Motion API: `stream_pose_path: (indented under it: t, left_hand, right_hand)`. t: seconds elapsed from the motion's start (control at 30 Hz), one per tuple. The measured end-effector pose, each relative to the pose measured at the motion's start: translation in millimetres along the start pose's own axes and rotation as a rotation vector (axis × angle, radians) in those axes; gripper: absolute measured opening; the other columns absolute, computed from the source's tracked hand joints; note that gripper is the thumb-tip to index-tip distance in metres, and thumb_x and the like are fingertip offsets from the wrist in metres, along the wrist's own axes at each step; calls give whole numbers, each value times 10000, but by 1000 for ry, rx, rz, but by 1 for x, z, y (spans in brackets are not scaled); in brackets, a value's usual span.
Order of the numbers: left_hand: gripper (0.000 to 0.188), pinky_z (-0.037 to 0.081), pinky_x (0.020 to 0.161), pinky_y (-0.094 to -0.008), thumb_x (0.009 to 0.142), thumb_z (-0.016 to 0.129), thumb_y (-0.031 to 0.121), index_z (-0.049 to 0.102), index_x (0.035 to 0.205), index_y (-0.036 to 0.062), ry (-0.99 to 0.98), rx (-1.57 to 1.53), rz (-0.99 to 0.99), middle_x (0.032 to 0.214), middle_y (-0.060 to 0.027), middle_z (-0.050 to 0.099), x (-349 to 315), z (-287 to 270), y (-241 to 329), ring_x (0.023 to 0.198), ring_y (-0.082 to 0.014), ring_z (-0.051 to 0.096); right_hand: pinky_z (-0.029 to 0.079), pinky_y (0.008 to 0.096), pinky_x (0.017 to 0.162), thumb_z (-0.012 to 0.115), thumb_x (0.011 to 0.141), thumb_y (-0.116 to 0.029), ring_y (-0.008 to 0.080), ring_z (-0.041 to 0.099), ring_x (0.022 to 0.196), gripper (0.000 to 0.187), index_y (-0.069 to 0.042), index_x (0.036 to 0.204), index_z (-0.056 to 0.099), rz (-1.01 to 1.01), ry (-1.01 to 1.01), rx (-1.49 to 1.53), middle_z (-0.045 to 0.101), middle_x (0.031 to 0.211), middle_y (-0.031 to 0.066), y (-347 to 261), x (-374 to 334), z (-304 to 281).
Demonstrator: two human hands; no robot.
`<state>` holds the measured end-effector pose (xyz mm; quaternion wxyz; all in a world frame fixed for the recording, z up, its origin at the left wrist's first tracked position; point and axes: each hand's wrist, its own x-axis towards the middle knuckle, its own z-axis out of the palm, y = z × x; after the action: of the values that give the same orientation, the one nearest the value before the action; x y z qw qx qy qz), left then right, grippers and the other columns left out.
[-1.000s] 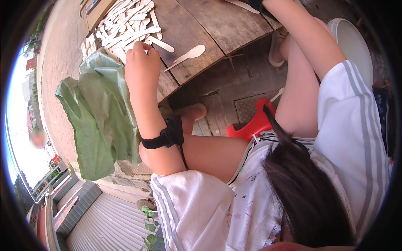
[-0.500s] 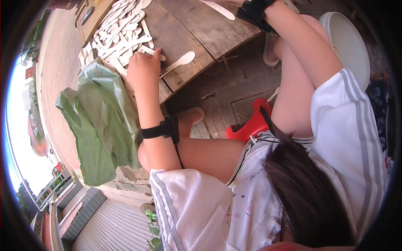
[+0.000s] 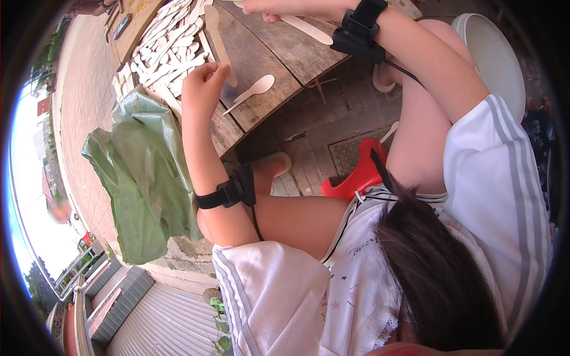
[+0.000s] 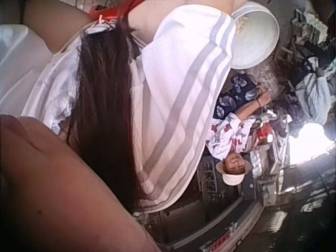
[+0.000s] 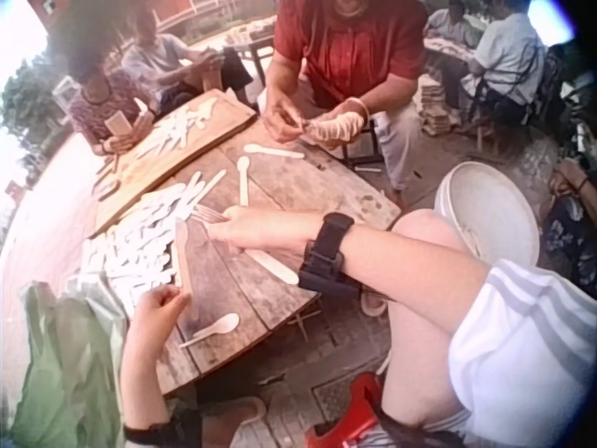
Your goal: Sorting and stacking flat wooden sticks on a wooden table outdoors.
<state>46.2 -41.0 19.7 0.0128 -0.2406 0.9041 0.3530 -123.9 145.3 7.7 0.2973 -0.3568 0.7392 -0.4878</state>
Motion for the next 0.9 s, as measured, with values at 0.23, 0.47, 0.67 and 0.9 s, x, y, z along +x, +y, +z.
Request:
stream_pose_path:
  t: [0.23,0.47,0.67,0.9]
  left_hand:
    - [278,279,521,-188,880,674,237,675,996,-16,6,-390,-64,692,63,542,2,-7,6,574,-15,361]
    - [413,384,660,-237,948,565,278,532,1284,41,462,-712,161,1018,-37,513,6,-19,16,691,-84,433]
    - [260,470,796,-380,855,633,309,696,974,86,471,463,238,1030,-148,553,10,2,-17,933,-302,590]
    - [305,491,743,-411,813,688,361,688,911,72,431,659,146,1012,-146,564,12,18,-14,840,-315,623]
  right_hand:
    - [376,275,583,627,827,-231,85,465,667,191,-43,848,605,-163,-62,221,542,709,-2,-9,-7,28]
    - [311,283,487,583,843,-274,81,408,555,226,-60,771,565,5,-13,228,478,627,-30,-6,-9,21]
    - [280,270,459,578,851,-306,70,379,525,261,-77,735,532,14,-71,241,459,608,-39,-15,-14,22]
    - [262,264,439,585,845,-301,68,361,493,261,-81,715,528,-28,-22,359,444,584,-50,-13,-16,21]
